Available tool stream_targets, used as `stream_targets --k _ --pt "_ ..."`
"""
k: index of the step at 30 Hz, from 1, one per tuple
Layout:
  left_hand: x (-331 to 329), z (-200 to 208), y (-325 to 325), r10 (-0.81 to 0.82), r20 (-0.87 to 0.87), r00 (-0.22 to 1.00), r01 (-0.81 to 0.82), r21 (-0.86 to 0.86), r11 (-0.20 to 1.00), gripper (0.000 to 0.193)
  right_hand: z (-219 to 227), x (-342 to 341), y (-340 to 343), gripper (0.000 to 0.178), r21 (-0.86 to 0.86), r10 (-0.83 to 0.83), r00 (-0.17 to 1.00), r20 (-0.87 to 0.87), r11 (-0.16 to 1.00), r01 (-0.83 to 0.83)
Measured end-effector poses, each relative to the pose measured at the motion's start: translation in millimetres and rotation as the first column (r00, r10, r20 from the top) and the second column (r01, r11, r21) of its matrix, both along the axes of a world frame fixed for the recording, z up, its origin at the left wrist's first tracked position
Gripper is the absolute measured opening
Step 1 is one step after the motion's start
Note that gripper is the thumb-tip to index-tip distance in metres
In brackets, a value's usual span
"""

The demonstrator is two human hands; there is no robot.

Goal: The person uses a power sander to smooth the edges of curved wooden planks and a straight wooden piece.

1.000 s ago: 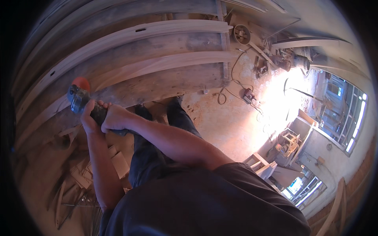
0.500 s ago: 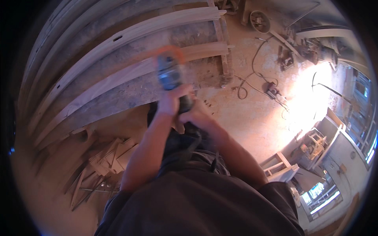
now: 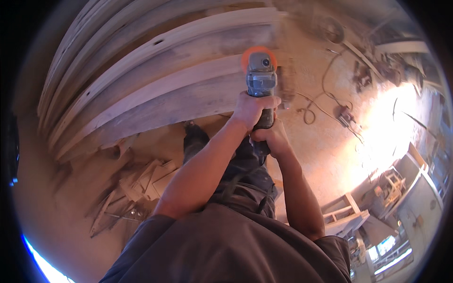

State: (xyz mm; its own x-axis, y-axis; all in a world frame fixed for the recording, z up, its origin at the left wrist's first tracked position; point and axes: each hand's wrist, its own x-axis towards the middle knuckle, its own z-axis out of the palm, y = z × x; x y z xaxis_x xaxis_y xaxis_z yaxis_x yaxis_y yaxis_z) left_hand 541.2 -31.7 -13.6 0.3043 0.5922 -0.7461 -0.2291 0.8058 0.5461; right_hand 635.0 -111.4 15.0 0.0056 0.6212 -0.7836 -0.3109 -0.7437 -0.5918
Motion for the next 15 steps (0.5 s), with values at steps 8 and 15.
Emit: stream_targets --k 8,15 --pt "-204 5 -5 0.163 0.036 0.986 -0.162 -0.02 0.987 0.019 -23 -177 3 0.046 -0.032 0.233 0.973 0.006 0.972 -0.232" --pt "-445 -12 -20 0.381 -0.075 0.921 -0.38 0.029 0.924 0.02 -19 -404 36 0.032 -0.014 0.593 0.798 0.108 0.804 -0.595"
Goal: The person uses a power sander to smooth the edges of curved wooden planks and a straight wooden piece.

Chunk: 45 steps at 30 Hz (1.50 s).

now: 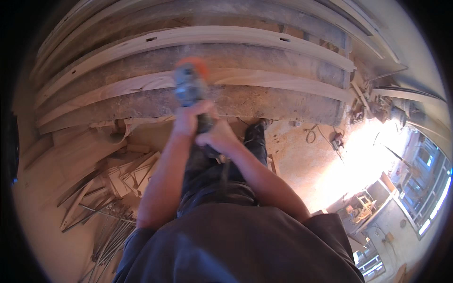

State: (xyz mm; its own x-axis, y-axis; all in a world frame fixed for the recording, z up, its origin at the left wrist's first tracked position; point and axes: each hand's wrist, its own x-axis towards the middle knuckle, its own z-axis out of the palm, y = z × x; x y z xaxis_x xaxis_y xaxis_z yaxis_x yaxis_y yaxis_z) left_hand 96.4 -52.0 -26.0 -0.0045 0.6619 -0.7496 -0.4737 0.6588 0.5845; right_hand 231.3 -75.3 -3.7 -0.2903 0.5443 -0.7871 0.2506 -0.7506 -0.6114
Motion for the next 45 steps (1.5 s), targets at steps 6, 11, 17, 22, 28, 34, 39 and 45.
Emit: stream_targets --k 6,11,17,22,28,34,39,45 --pt "-162 19 -8 0.389 0.161 0.907 -0.379 -0.09 0.921 0.018 -2 -161 27 0.052 0.03 0.245 0.966 -0.08 0.97 -0.243" --pt "-167 23 -16 0.389 0.192 0.901 -0.38 -0.086 0.921 0.016 -2 -167 18 0.058 0.061 0.24 0.969 -0.066 0.97 -0.236" --pt "-77 21 -27 0.236 0.127 0.964 -0.221 -0.117 0.968 0.016 19 -72 3 0.052 -0.109 0.185 0.983 -0.02 0.977 -0.186" --pt "-1 37 -25 0.075 0.092 0.993 -0.068 -0.073 0.995 0.015 22 -1 -20 0.043 -0.101 -0.058 0.997 -0.046 0.993 0.053" --pt "97 37 -6 -0.167 0.135 0.977 0.175 -0.053 0.983 0.016 12 89 -42 0.043 -0.105 -0.236 0.971 0.042 0.965 0.239" --pt "223 19 17 -0.505 -0.083 0.859 0.506 -0.01 0.862 0.024 12 189 -55 0.037 -0.103 -0.633 0.771 -0.067 0.773 0.626" --pt "329 2 36 -0.68 -0.038 0.732 0.681 0.063 0.73 0.038 1 269 -67 0.033 -0.202 -0.775 0.623 -0.108 0.631 0.749" --pt "335 16 47 -0.663 0.061 0.746 0.662 0.035 0.749 0.032 11 272 -55 0.031 -0.194 -0.813 0.566 -0.138 0.583 0.789"
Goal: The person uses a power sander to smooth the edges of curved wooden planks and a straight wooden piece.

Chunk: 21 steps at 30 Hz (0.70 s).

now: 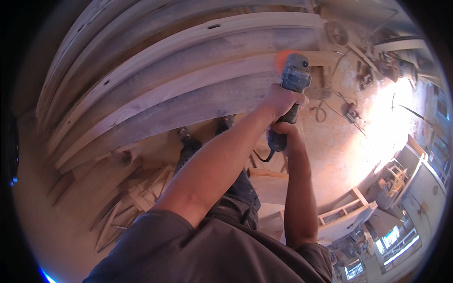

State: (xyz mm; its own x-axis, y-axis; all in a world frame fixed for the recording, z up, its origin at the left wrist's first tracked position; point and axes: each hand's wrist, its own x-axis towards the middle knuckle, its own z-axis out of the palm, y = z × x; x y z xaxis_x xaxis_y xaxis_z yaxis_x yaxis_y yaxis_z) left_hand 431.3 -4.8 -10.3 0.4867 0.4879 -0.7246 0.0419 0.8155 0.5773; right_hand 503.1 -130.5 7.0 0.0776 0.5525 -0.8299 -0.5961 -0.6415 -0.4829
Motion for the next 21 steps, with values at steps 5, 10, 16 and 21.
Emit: stream_targets --k 5,10,16,21 --pt "-79 6 -1 0.185 0.019 0.983 -0.182 -0.082 0.98 0.021 -9 -67 9 0.032 0.079 0.087 0.996 0.013 0.993 -0.088" --pt "-191 -10 -6 0.299 0.006 0.954 -0.297 -0.075 0.952 0.021 -5 -170 30 0.035 0.109 0.236 0.967 0.095 0.963 -0.246" --pt "-365 17 -3 0.42 0.066 0.905 -0.408 -0.147 0.901 0.02 21 -330 49 0.046 0.032 0.373 0.912 0.169 0.923 -0.383" --pt "-504 12 -10 0.506 0.091 0.858 -0.498 -0.095 0.862 0.02 -18 -449 44 0.048 0.04 0.483 0.867 0.119 0.871 -0.49"
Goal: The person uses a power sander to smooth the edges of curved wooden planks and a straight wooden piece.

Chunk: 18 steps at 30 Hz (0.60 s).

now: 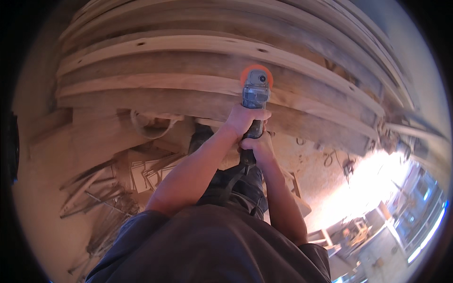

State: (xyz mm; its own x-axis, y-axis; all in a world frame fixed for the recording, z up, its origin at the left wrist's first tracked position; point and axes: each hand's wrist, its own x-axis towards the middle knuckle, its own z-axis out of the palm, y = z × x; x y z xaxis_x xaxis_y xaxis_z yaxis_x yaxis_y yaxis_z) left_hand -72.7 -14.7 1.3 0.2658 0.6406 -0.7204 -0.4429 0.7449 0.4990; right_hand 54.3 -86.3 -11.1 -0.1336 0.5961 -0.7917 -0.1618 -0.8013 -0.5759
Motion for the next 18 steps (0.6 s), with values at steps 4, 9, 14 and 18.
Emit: stream_targets --k 4,9,14,18 --pt "-120 -6 -9 0.128 -0.018 0.992 -0.129 -0.082 0.988 0.022 22 -120 17 0.028 0.029 0.169 0.986 -0.005 0.985 -0.169" --pt "-267 -5 -32 0.273 -0.034 0.962 -0.273 0.001 0.962 0.022 7 -252 35 0.031 0.006 0.5 0.866 0.028 0.866 -0.5" --pt "-377 8 -39 0.579 -0.045 0.814 -0.581 -0.074 0.81 0.02 8 -377 52 0.036 0.165 0.621 0.781 0.066 0.765 -0.622" --pt "-389 5 -46 0.566 -0.022 0.824 -0.566 -0.019 0.824 0.022 3 -389 49 0.042 0.091 0.617 0.785 -0.06 0.786 -0.611"
